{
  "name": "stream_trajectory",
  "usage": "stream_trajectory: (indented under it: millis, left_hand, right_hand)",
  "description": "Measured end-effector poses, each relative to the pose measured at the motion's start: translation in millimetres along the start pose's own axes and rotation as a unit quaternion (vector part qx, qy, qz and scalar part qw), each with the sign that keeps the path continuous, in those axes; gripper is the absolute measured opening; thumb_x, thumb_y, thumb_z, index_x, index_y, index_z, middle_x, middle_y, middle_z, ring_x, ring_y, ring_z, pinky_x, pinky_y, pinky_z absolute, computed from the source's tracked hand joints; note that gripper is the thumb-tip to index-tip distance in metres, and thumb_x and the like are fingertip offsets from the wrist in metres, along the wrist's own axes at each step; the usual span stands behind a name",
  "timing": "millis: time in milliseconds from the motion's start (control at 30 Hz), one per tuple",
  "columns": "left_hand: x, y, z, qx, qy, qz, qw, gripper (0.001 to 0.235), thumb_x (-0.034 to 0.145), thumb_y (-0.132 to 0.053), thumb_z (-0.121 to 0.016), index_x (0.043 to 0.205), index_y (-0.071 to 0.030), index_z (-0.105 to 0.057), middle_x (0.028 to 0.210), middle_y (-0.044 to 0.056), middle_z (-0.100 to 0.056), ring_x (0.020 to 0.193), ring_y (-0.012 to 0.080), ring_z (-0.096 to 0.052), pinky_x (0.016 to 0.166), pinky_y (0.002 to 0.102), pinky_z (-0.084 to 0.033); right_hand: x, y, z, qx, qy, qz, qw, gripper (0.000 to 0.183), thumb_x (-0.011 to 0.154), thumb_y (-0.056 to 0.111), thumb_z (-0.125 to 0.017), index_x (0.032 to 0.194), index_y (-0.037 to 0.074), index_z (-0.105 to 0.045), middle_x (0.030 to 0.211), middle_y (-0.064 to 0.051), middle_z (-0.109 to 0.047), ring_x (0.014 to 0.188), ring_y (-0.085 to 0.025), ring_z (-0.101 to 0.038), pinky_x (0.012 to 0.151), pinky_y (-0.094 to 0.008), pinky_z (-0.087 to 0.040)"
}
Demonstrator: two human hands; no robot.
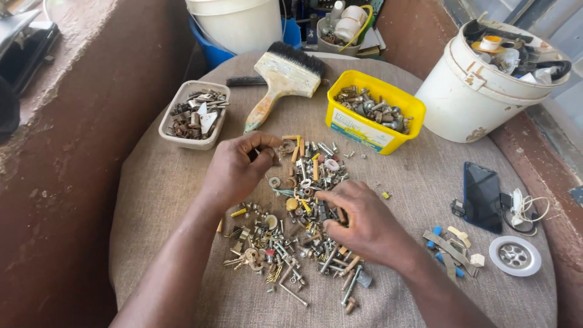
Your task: Sorting through a pile of mixed hardware including screws, nails, and keys on a table, occasionally using a brush and a small screwdriver to move items.
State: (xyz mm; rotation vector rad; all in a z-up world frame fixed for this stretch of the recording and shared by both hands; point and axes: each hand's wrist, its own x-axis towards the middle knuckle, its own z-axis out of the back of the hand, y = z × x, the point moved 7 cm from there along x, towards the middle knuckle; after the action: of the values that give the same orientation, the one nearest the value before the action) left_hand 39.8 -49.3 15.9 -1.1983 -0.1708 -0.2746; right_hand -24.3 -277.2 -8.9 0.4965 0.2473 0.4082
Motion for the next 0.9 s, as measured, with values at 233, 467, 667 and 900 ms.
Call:
stream_trajectory:
  millis: [233,467,667,900]
  left_hand:
    - [-14.4,-2.6,-12.1,0.037,0.015,0.028,0.999,0.025,0.093,-0.009,-0.066,0.109,-0.013,-0.085,0.079,0.008,-0.080,0.061,0.0166,-0.068,0.060,0.034,-0.057]
    - [-15.7,-10.6,-17.9,0.090,0.023,0.032,0.995,0.027,0.091,-0.014,-0.067,0.110,-0.019,-0.085,0.083,0.004,-0.082,0.066,0.0175,-0.070,0.063,0.034,-0.056]
    - [-17.0,-10.0,-13.2,0.083,0.021,0.032,0.996,0.027,0.091,-0.014,-0.067,0.111,-0.018,-0.085,0.084,0.005,-0.083,0.068,0.0202,-0.074,0.066,0.036,-0.058]
    - [-7.6,-10.2,-4.3,0.066,0.017,0.021,0.997,0.025,0.091,-0.017,-0.068,0.111,-0.018,-0.084,0.084,0.004,-0.082,0.071,0.0214,-0.075,0.068,0.037,-0.059]
  right_hand:
    - [-4.1,-12.2,-2.2,0.035,-0.075,0.017,0.996,0.042,0.087,0.023,-0.080,0.126,0.011,-0.072,0.105,-0.008,-0.068,0.108,-0.029,-0.071,0.095,-0.045,-0.058]
    - [-18.8,-6.1,21.0,0.168,-0.119,0.014,0.979,0.039,0.086,0.010,-0.078,0.124,0.010,-0.075,0.102,-0.015,-0.076,0.097,-0.030,-0.072,0.086,-0.045,-0.062]
    - [-24.3,0.8,30.0,0.266,-0.107,0.050,0.957,0.048,0.089,-0.002,-0.071,0.137,0.006,-0.072,0.106,-0.014,-0.070,0.096,-0.023,-0.066,0.085,-0.042,-0.062]
    - [-45.3,-30.1,73.6,0.069,-0.176,0.022,0.982,0.027,0.090,0.019,-0.078,0.115,0.011,-0.085,0.100,-0.020,-0.079,0.098,-0.034,-0.078,0.088,-0.047,-0.063]
